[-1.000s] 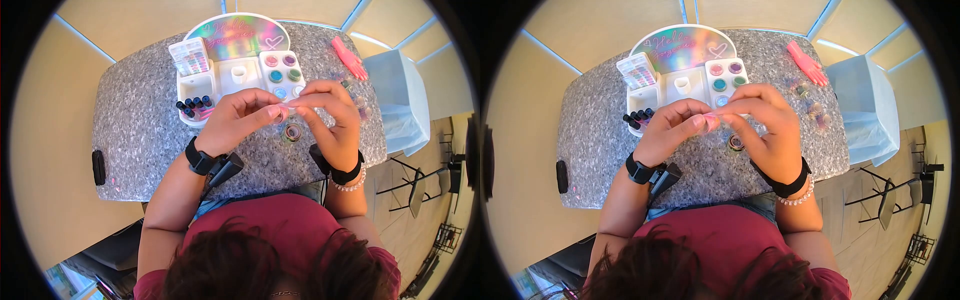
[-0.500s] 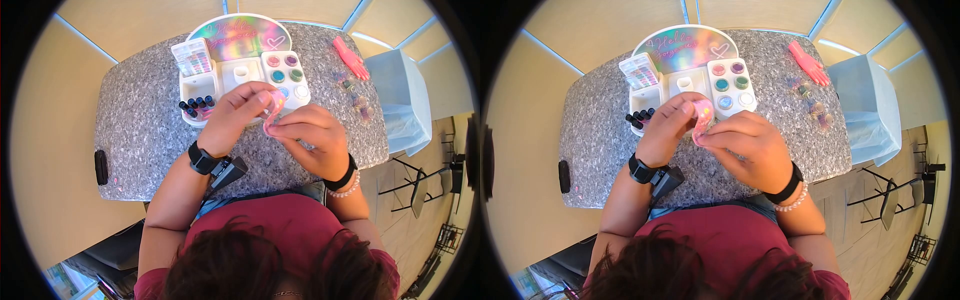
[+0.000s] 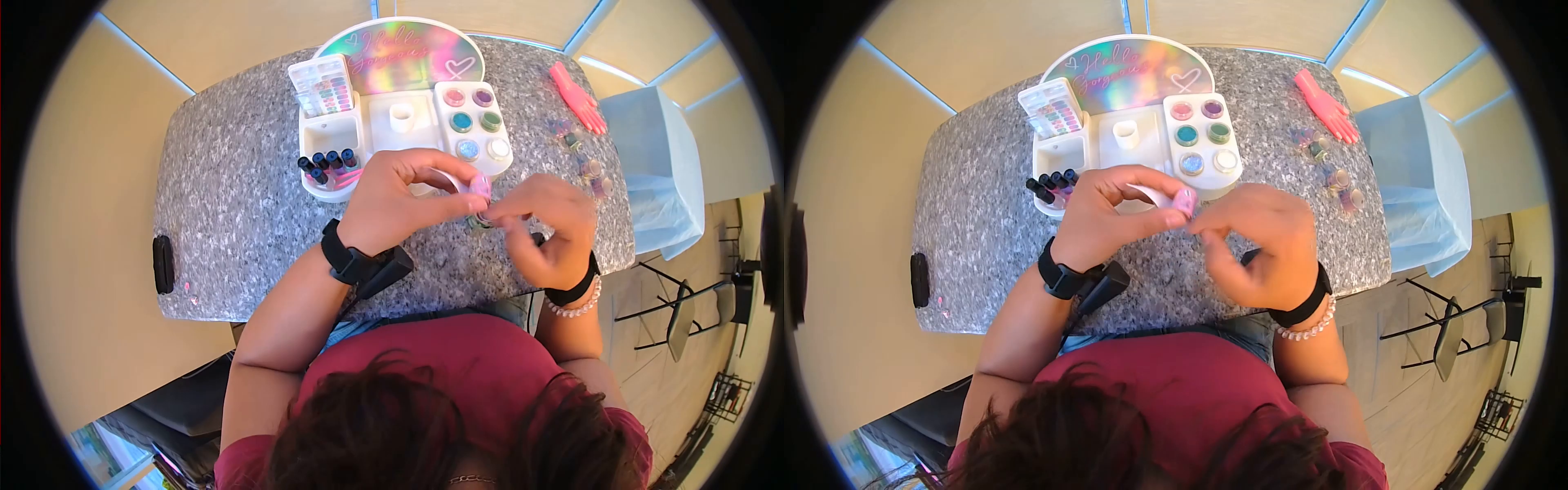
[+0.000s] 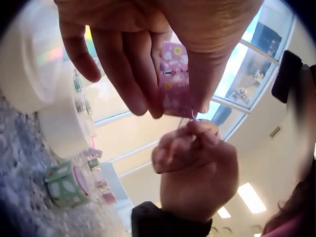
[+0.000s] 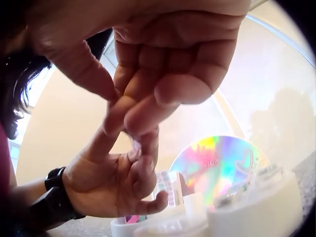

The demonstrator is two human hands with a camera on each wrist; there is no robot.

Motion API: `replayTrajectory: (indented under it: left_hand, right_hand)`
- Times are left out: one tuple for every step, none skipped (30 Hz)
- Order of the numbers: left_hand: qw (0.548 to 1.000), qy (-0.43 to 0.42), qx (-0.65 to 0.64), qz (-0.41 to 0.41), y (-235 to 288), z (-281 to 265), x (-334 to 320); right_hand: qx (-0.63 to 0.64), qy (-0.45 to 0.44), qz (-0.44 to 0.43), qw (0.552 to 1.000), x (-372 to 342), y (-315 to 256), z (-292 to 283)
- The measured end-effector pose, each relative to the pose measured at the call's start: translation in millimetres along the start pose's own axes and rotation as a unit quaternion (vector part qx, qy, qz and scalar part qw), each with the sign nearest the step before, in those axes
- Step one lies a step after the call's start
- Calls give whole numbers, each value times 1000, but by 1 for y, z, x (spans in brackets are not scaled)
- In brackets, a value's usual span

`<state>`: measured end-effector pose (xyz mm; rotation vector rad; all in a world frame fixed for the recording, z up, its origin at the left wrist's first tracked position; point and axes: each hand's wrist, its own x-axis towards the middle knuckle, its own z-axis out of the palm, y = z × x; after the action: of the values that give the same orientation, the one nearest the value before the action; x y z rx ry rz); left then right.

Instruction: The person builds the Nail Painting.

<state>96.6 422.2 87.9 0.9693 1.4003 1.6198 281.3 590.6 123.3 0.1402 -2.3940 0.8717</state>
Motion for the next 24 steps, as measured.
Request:
replayTrajectory:
  left_hand:
    - [998,-38,39,5,4,0,-1]
    - [994,-77,78,10,6,0,-2]
    - [994,-78,77,9,4,1,-3]
    - [991,-109,79,-5,1,1,-4]
    - [987,-139,81,-18,-1,2,-4]
    - [987,-139,80,-19,0,2,-5]
    - [982,-169,74,-32,1,3,-5]
    - [977,-198,69,-45,2,3,-5]
    - [977,-198,69,-45,1,3,-5]
    - [976,-197,86,-39,0,2,-5]
    - [975,-196,103,-33,-1,1,-5]
    - [974,-197,103,-34,0,0,-4]
    - [977,-179,110,-21,1,-2,-3]
    - [980,-161,118,-7,1,-4,-2]
    - [980,-160,118,-8,1,-7,-1]
    - [986,-130,102,11,0,-9,0]
    - [991,-99,87,29,1,-10,0]
    - [991,-98,87,29,1,-11,0]
    - [996,-77,47,14,3,-11,-1]
    - [998,-57,8,-1,3,-11,-1]
    - [998,-59,6,-2,0,-9,0]
    - [997,-59,-54,-6,-6,-6,2]
    - [992,-59,-115,-9,-11,-3,2]
    - [991,-63,-117,-11,-15,-2,4]
  right_hand:
    - [16,26,20,999,-1,-2,-3]
    - [15,26,21,999,2,-7,-3]
    - [4,30,36,999,10,-15,-2]
    - [-8,33,51,998,15,-19,-2]
    - [-34,-2,16,999,18,-15,-1]
    - [-34,-2,17,999,19,-14,1]
    - [-58,-30,-6,998,20,-12,5]
    - [-81,-58,-29,995,20,-10,8]
    - [-80,-58,-29,995,19,-9,9]
    - [-93,-62,-32,993,19,-7,9]
    - [-106,-65,-35,992,18,-6,9]
    - [-106,-66,-34,992,17,-3,7]
    - [-122,-49,-38,991,16,1,3]
    - [-139,-32,-42,989,14,4,-1]
    - [-138,-32,-42,989,13,3,-4]
    - [-147,-8,-35,988,12,0,-9]
    - [-157,16,-29,987,11,-1,-11]
    - [-156,16,-29,987,11,-2,-10]
    - [-160,28,-64,985,10,-2,-7]
    - [-163,40,-98,981,9,-2,-4]
    - [-164,40,-95,981,9,-1,1]
    - [-156,52,-109,980,9,-1,8]
    - [-148,65,-123,979,8,-2,11]
    - [-151,64,-119,979,8,-3,10]
